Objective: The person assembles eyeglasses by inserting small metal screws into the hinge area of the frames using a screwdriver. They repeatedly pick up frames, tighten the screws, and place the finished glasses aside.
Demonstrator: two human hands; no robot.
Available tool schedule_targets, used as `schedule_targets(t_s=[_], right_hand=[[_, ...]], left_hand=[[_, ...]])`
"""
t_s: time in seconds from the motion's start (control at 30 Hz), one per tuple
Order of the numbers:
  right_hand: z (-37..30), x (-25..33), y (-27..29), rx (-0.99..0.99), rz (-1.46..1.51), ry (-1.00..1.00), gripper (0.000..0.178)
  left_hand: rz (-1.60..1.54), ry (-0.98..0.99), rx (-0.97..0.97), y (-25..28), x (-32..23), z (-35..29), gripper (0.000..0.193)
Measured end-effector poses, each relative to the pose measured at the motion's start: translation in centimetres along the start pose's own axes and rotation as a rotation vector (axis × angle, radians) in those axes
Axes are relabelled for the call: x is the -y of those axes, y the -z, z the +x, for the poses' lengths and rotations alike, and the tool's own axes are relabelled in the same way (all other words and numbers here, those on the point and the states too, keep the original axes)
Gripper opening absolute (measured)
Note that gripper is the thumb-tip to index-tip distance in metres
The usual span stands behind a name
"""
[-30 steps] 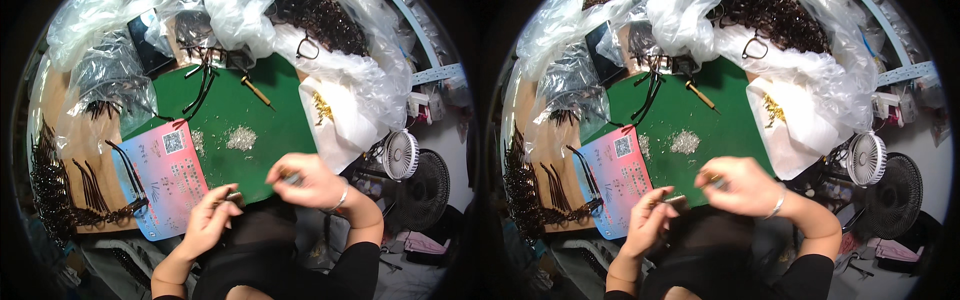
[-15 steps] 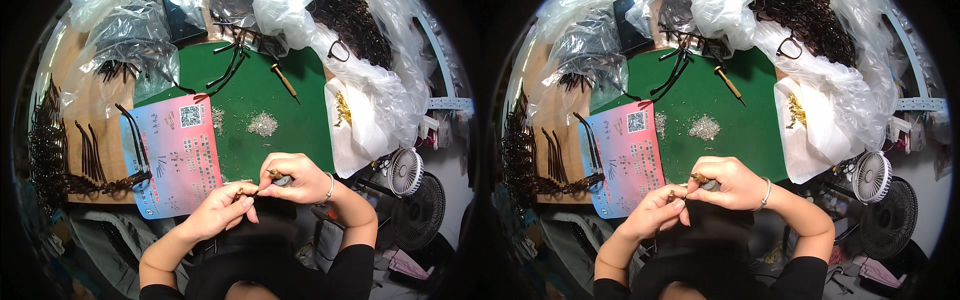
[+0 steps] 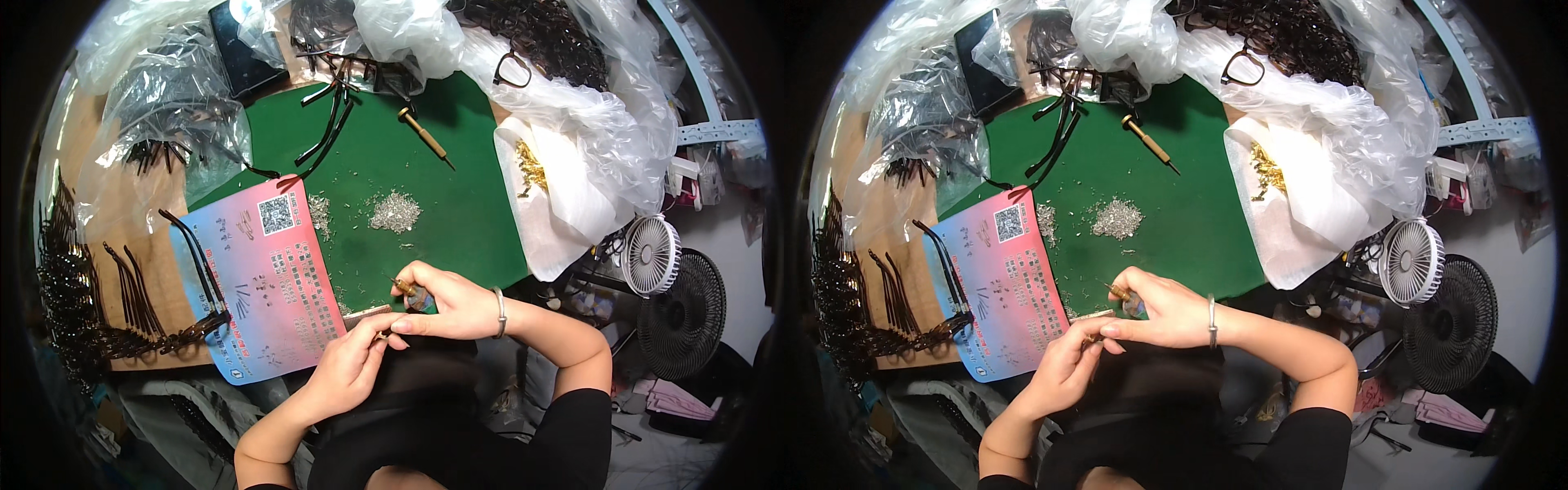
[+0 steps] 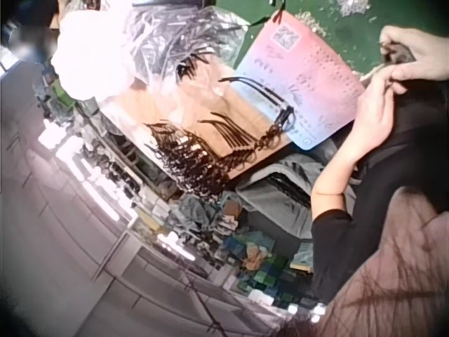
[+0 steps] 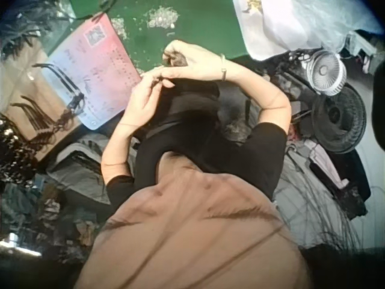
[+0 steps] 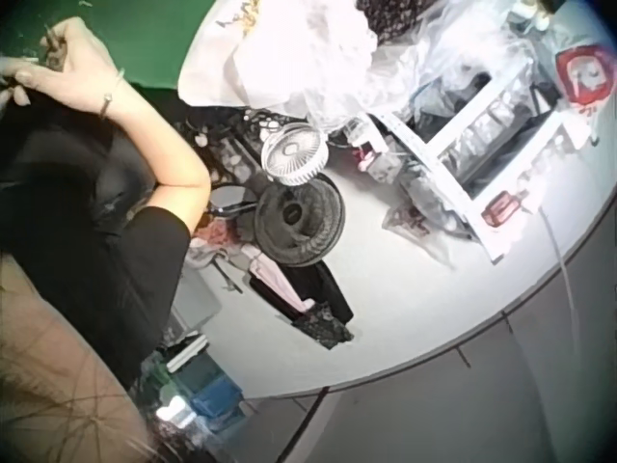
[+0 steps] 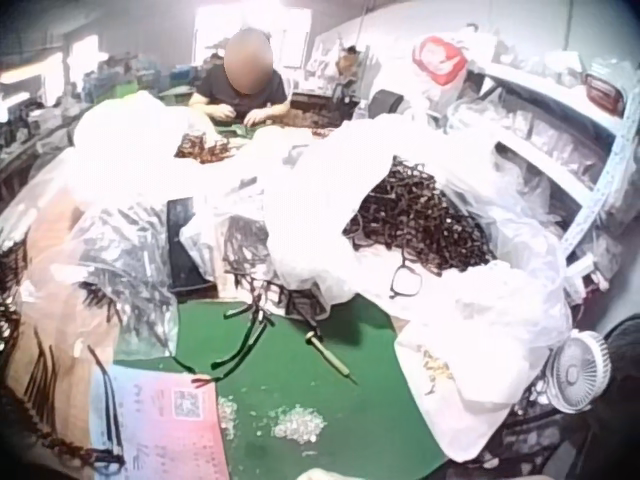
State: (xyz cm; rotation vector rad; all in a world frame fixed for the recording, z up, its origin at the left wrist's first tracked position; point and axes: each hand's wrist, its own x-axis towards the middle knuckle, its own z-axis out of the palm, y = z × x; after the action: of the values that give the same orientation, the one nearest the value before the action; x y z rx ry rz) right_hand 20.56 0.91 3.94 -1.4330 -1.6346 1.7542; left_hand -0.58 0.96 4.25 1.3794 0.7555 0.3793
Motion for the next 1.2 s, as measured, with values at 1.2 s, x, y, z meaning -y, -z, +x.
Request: schedule_targets(t_s=[1.2], right_hand=[[-0.6,0.1,-0.8,-0.232,-0.648,0.103,0.044]], left_hand=[[0.002,0.158,-0.434,0.7,2.2,0.6,0.025]])
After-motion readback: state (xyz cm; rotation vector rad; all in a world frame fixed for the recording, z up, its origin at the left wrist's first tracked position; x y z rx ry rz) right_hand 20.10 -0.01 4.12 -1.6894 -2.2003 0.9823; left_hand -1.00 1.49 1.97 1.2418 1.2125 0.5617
